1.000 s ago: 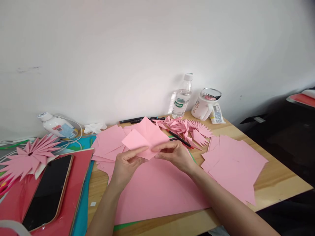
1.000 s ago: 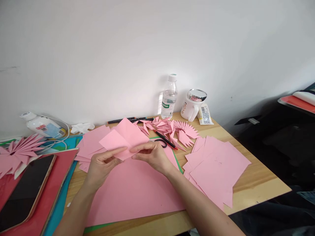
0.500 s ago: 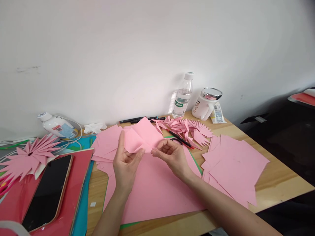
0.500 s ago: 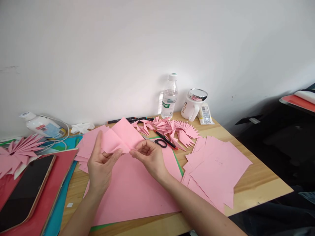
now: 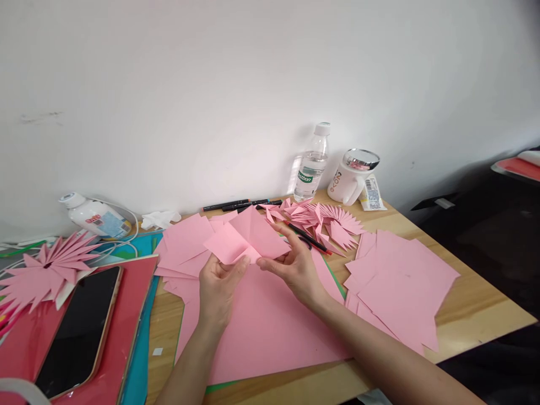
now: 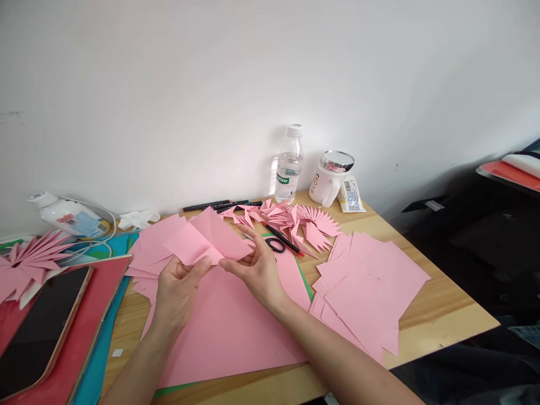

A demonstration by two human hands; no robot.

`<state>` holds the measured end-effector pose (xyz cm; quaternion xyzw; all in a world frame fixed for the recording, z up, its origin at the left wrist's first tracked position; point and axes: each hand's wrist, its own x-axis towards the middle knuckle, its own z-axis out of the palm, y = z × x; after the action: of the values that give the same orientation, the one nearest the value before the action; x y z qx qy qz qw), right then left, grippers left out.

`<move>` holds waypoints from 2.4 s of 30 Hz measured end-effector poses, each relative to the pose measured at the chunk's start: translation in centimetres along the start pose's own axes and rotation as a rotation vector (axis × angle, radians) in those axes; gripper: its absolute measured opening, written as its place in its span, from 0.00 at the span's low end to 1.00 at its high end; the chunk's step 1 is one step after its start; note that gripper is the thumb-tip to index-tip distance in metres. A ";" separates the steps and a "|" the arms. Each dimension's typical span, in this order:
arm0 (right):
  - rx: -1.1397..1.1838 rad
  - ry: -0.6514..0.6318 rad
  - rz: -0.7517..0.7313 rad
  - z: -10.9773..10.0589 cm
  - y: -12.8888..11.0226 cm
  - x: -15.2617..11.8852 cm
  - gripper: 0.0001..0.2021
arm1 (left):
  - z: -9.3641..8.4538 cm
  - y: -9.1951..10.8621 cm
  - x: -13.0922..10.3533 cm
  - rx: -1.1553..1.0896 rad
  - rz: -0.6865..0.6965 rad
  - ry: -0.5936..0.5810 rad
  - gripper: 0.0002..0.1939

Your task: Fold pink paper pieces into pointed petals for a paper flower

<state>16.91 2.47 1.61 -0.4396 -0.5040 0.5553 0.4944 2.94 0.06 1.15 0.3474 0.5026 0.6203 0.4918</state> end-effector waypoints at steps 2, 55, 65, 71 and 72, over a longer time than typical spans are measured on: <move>-0.023 0.012 0.025 0.1 0.1 0.0 0.34 | -0.1 -0.2 0.0 -0.023 -0.021 -0.031 0.15; 0.244 -0.143 0.266 0.6 0.9 -0.1 0.35 | 0.7 0.1 0.4 -0.288 -0.180 0.028 0.12; 0.298 -0.163 0.266 0.5 1.3 -0.1 0.31 | 0.7 0.2 0.6 -0.325 -0.159 0.027 0.11; 0.332 -0.141 0.260 0.5 1.4 -0.2 0.28 | 0.6 -0.1 0.6 -0.304 -0.129 -0.006 0.09; 0.332 -0.138 0.261 0.5 1.4 -0.2 0.28 | 0.6 -0.2 0.5 -0.303 -0.128 -0.005 0.09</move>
<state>16.26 2.19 0.30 -0.3746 -0.3771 0.7186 0.4484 3.41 0.76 1.11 0.2383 0.4232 0.6556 0.5782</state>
